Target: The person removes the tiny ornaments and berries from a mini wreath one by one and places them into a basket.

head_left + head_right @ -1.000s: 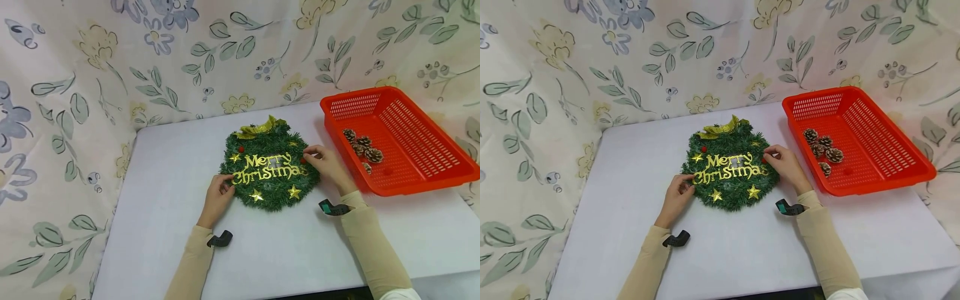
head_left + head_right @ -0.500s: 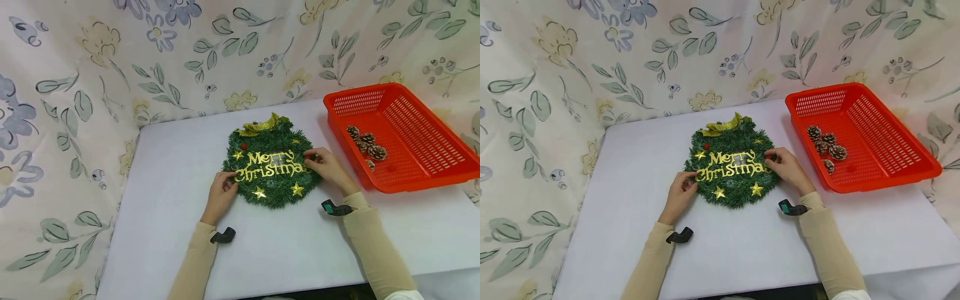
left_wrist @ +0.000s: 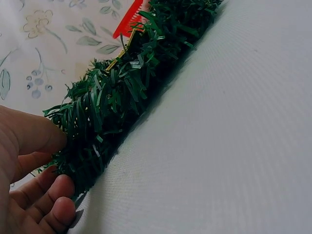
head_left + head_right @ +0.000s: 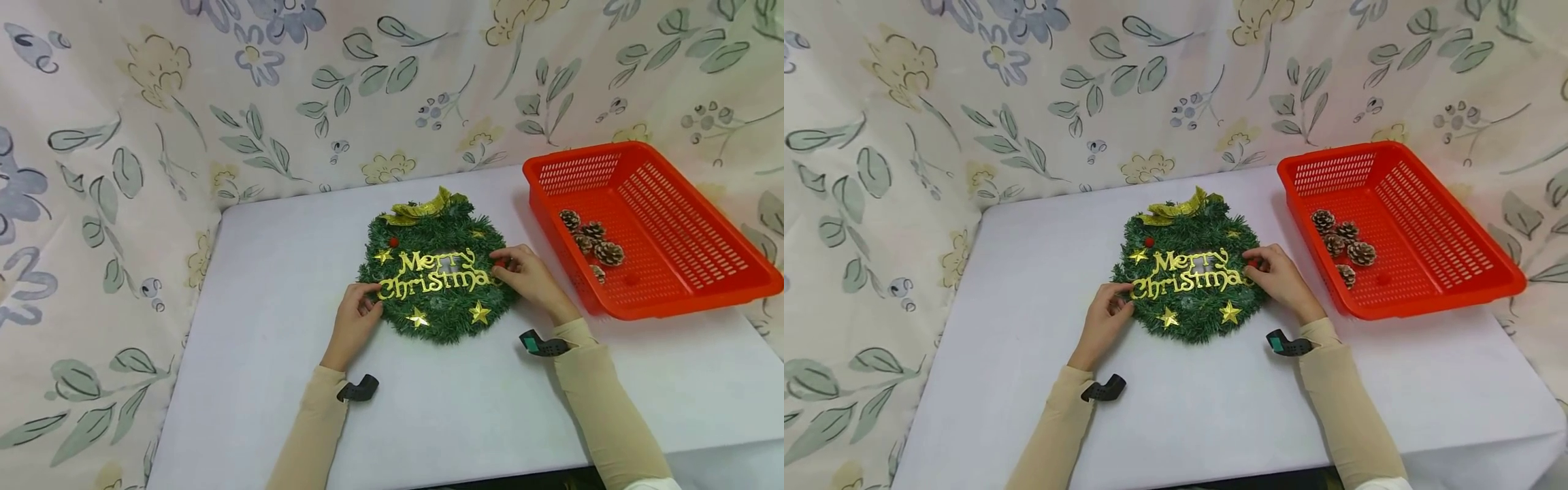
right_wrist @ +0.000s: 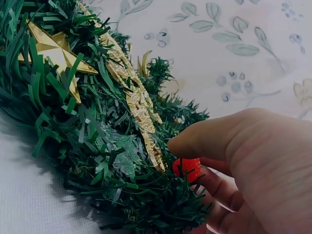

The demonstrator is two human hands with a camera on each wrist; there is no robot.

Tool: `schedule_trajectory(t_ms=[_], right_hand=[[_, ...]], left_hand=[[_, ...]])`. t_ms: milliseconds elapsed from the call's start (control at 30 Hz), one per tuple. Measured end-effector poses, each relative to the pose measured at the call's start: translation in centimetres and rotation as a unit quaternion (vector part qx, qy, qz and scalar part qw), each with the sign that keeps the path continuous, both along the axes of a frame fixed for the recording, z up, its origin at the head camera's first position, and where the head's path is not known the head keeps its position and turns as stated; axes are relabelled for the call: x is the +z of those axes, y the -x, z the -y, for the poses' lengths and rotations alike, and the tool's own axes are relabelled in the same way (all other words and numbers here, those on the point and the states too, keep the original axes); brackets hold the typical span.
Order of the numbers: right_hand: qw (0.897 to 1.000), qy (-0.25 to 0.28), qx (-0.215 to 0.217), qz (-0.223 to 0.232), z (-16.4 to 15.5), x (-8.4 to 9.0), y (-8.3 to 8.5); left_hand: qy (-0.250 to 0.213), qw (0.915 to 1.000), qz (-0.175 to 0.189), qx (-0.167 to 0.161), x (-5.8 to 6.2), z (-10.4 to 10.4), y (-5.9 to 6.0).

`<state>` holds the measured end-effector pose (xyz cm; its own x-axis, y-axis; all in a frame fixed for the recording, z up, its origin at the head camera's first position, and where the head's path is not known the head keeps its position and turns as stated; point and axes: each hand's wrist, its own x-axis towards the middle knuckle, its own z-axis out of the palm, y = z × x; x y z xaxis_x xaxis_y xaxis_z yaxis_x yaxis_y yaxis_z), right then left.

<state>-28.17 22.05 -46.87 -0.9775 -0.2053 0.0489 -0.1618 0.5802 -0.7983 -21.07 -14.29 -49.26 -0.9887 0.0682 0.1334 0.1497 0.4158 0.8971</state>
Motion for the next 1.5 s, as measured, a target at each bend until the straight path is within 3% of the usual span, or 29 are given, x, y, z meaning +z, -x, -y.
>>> schedule_trajectory(t_ms=[567,867,900,1100,1333,1500], right_hand=[[1.000,0.007,0.003,0.017,-0.14,-0.01,-0.16],[1.000,0.008,0.007,0.000,0.01,0.08,-0.23],[1.000,0.010,0.006,-0.005,0.03,0.05,-0.23],[0.999,0.028,-0.003,-0.021,-0.01,-0.07,-0.31],[1.000,-0.019,0.014,-0.003,0.01,0.20,-0.53],[0.999,-0.033,0.025,-0.016,0.03,0.21,-0.40]], left_hand=[[-0.002,1.0000,-0.008,0.000,-0.17,-0.02,-0.01],[0.001,1.0000,-0.003,0.003,0.46,-0.05,-0.43],[0.001,1.0000,-0.002,0.004,-0.06,0.08,-0.25],[0.007,1.0000,-0.003,-0.005,-0.04,0.12,0.00],[0.000,1.0000,0.006,0.004,-0.33,-0.07,-0.19],[0.013,0.9998,0.015,0.010,-0.10,-0.34,0.06]])
